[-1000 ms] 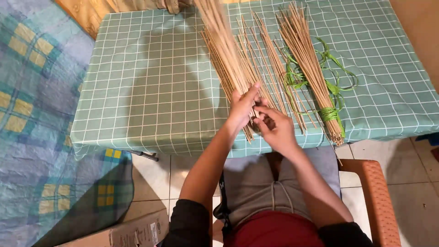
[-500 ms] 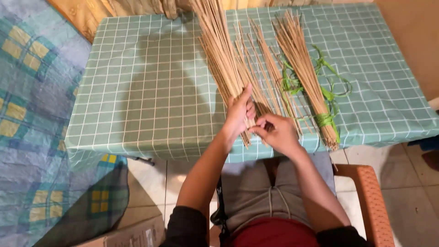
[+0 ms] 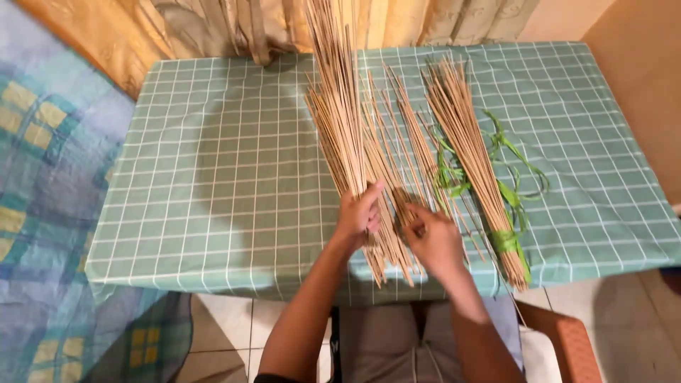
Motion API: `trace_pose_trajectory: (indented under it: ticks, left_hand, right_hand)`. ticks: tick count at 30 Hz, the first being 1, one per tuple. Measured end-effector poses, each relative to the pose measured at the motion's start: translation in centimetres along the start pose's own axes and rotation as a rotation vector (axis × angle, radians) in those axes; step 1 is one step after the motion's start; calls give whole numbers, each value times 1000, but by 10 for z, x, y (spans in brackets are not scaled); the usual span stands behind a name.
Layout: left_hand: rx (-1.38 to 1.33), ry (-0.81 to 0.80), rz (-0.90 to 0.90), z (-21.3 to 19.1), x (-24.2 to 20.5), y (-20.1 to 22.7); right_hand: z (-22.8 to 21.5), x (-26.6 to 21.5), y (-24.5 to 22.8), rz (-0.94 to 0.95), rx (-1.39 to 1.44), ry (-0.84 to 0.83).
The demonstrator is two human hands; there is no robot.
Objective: Assembling brooms by sorting, aligning, and bundling palm leaf midribs and securing them with plastic string.
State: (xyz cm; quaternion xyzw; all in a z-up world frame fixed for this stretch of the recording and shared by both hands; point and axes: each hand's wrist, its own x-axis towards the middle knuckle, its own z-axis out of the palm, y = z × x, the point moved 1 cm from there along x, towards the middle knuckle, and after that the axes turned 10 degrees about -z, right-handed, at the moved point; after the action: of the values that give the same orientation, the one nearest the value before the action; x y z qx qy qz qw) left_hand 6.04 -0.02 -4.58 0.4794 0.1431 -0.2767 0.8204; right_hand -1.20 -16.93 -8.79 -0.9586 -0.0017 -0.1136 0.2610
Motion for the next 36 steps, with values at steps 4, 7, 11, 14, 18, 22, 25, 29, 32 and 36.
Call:
trace_pose_trajectory:
  ticks: [4,7,11,14,18,22,25,29,32,36]
  left_hand:
    - [-7,85,10,2,-12,5]
    - [-35,29,97,-2,-6,5]
    - [74,7,-39,-5,-1,3]
    - [45,10,-11,-8,9,-5]
    - [91,-7,-40,-12,6,-2]
    - [77,8,-9,-7,0,-2]
    - [39,83,150,4,-11,4]
    - [-12,51,146,6,-12,-1]
    - [-23,41,142,4,-9,-8]
    - [8,39,163,5,-9,-9]
  right_hand:
    - [-14,0,-20,39,93,-24]
    - [-14,-5,-22,-18,43,-2]
    - [-1,-6,-5,-232,82,40]
    - [7,-5,3,-223,87,51]
    - [4,-5,6,-247,205,130]
    - [-11,-9,0,-49,497,94]
    - [-9,-9,4,41,611,281]
    - [-6,-12,12,-52,664,528]
    - [-6,-14,9,-124,677,587]
    - [-7,-16,-7,-207,698,644]
